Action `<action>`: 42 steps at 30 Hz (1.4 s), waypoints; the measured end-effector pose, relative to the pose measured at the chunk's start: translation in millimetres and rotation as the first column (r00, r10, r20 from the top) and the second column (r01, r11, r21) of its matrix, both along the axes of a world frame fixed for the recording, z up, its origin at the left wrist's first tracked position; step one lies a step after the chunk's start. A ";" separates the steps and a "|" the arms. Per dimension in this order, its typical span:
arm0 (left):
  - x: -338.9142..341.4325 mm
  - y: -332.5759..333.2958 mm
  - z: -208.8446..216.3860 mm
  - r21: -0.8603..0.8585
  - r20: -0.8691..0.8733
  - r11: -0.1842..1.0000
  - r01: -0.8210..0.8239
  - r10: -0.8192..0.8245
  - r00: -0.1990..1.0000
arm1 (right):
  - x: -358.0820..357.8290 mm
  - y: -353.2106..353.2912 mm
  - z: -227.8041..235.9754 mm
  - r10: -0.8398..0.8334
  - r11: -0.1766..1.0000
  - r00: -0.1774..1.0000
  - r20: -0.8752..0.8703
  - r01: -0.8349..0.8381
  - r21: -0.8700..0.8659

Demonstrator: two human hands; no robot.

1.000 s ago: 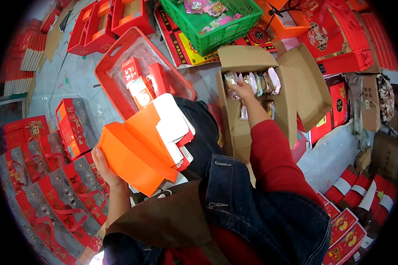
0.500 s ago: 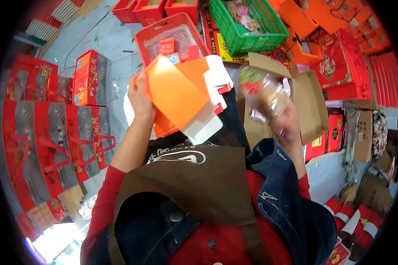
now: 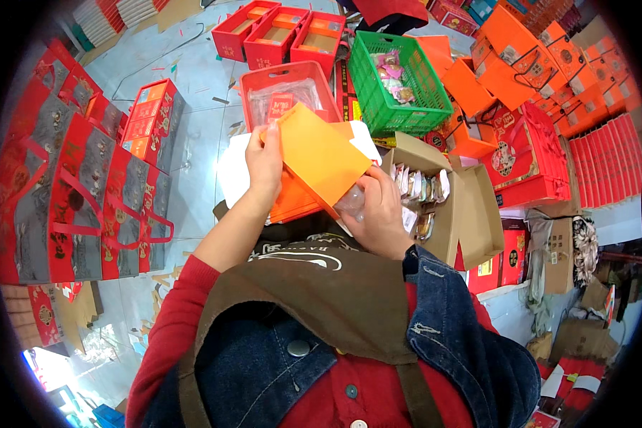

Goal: The person assembles orange and red cardboard boxes by folding flaps and inserting small white packets into them. They repeatedly pick up flat box pieces, fold them into shape, and place them into a red plastic bin.

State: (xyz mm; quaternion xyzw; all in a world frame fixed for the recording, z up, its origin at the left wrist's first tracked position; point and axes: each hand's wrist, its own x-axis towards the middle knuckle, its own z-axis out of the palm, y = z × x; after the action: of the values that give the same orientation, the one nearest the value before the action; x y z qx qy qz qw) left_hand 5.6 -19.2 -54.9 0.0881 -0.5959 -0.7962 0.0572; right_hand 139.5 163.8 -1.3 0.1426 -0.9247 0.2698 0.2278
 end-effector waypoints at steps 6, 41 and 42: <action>6.9 5.2 3.8 0.197 -0.014 0.966 -0.168 0.174 0.985 | 4.0 9.4 11.5 -0.085 0.978 0.994 -0.066 0.071 -0.197; 31.5 -12.5 24.4 0.122 -0.122 0.782 0.611 -0.599 0.791 | -59.9 -5.7 -15.6 0.432 0.471 0.857 0.279 0.049 -0.881; 30.7 -15.7 25.9 0.133 -0.068 0.782 0.609 -0.606 0.792 | -61.7 -0.4 -15.4 0.420 0.556 0.871 0.255 -0.025 -0.831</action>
State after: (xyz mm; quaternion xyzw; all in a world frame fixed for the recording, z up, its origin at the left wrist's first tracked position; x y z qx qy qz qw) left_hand 36.4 -35.0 -29.0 -0.1130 -0.5311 -0.8149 -0.2025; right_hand 77.9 163.4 -16.7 0.0804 -0.6992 0.7100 0.0223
